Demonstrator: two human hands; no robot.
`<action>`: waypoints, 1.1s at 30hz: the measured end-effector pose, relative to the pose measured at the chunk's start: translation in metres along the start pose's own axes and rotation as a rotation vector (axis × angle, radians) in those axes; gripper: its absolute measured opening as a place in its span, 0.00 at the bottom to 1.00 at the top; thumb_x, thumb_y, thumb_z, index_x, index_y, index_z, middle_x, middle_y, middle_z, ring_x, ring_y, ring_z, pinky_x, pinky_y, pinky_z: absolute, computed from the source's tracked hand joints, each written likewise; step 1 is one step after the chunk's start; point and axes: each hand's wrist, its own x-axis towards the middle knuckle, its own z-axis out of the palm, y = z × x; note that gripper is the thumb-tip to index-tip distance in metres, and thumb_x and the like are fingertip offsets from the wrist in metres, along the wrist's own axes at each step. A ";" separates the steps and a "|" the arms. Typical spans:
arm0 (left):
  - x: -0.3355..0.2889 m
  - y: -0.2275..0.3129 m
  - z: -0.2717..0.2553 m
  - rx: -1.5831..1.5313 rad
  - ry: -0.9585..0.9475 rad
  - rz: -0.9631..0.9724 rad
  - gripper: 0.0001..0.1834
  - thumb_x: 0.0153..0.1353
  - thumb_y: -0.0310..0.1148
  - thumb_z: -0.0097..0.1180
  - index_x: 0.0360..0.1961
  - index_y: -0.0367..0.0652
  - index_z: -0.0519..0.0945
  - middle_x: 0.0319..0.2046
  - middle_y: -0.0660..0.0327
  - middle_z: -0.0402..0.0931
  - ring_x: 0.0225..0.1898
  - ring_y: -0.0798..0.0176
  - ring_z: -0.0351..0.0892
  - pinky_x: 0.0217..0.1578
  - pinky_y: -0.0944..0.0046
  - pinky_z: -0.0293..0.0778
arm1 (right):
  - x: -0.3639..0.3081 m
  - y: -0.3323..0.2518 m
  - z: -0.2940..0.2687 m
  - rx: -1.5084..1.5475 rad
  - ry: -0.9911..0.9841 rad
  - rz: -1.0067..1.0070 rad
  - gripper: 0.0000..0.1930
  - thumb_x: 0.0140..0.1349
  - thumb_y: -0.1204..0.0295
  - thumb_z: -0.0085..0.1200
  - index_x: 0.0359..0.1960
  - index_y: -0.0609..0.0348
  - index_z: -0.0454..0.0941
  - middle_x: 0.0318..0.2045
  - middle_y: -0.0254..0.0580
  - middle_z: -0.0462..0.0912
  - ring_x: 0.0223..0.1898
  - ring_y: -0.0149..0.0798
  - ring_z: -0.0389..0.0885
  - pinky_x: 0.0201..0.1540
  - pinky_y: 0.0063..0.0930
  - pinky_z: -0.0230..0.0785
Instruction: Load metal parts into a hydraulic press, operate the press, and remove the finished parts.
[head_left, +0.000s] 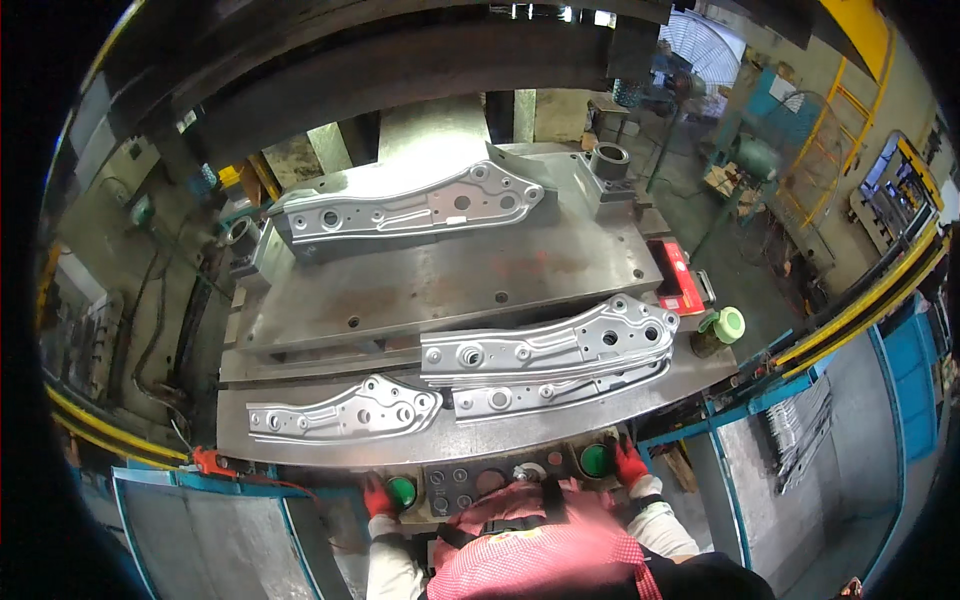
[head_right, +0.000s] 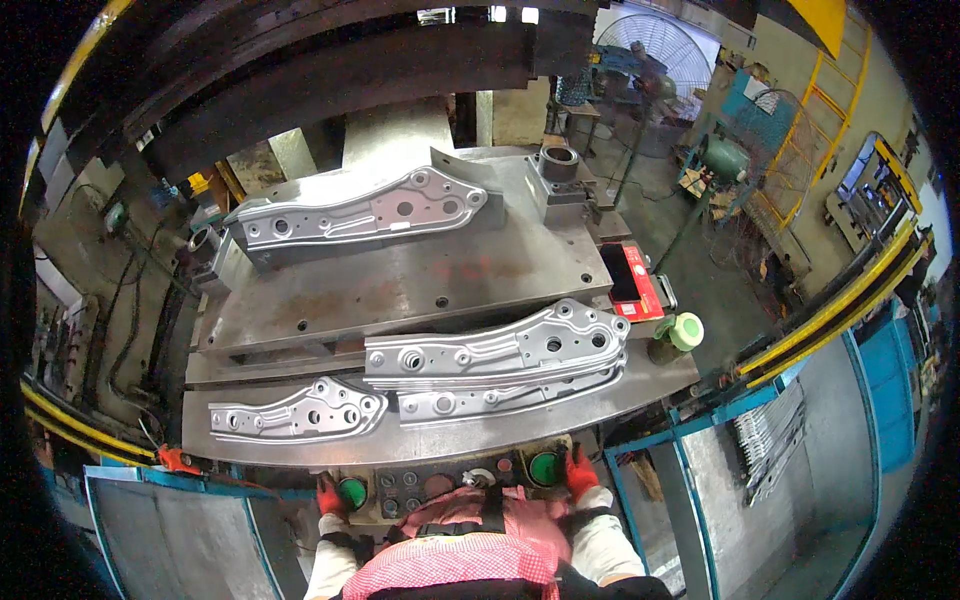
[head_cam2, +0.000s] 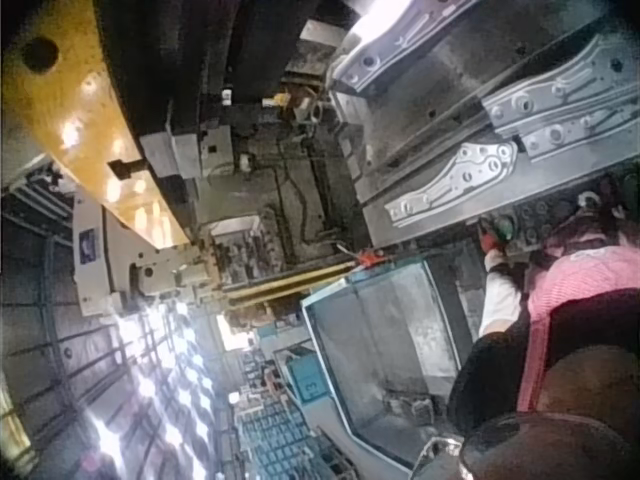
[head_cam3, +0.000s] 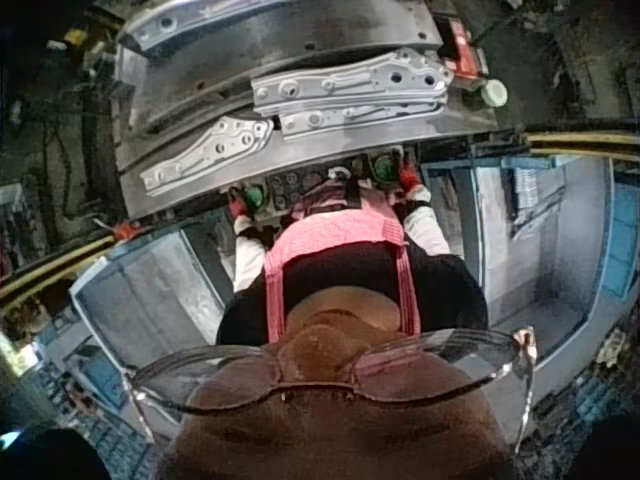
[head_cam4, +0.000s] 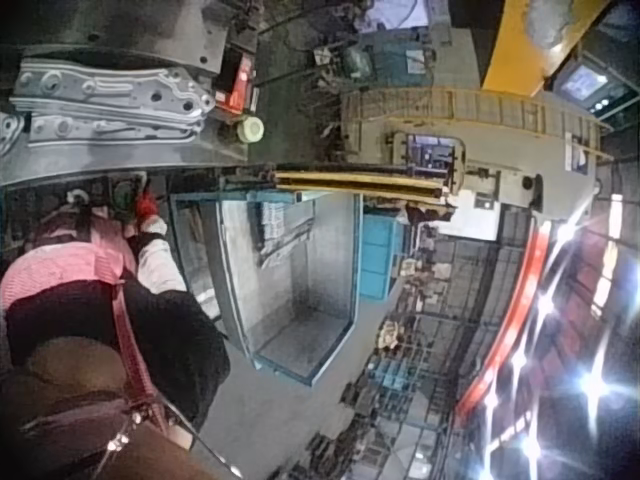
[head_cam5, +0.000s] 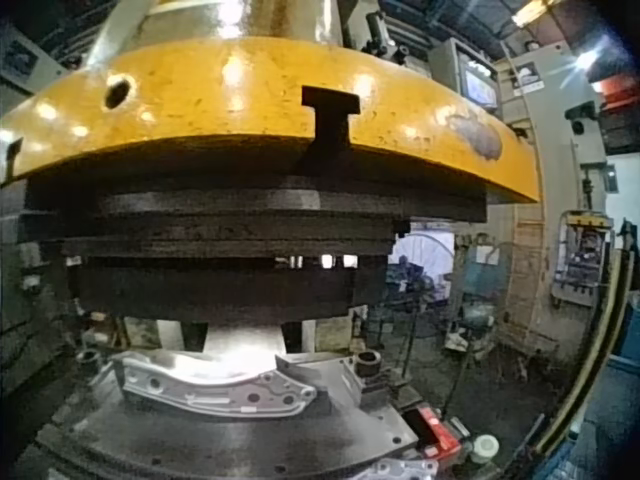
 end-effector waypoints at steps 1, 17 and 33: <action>0.001 0.002 -0.005 0.021 0.026 0.045 0.32 0.67 0.48 0.42 0.63 0.35 0.62 0.61 0.46 0.63 0.61 0.46 0.63 0.61 0.56 0.59 | 0.004 0.000 -0.003 0.098 0.085 0.018 0.27 0.61 0.62 0.50 0.61 0.57 0.63 0.55 0.60 0.70 0.57 0.56 0.68 0.57 0.43 0.62; 0.039 0.482 0.026 0.623 0.120 1.280 0.43 0.52 0.48 0.61 0.66 0.44 0.59 0.66 0.52 0.55 0.68 0.46 0.50 0.67 0.47 0.40 | 0.148 -0.279 -0.180 -0.142 0.312 -0.620 0.27 0.52 0.60 0.56 0.53 0.57 0.71 0.52 0.51 0.73 0.56 0.53 0.67 0.60 0.45 0.58; 0.132 0.622 0.174 0.971 -0.114 1.275 0.18 0.50 0.38 0.59 0.45 0.57 0.77 0.39 0.59 0.75 0.44 0.52 0.74 0.44 0.53 0.68 | 0.164 -0.292 -0.165 -0.188 0.366 -0.633 0.27 0.51 0.55 0.56 0.51 0.58 0.73 0.51 0.51 0.72 0.55 0.54 0.67 0.62 0.50 0.53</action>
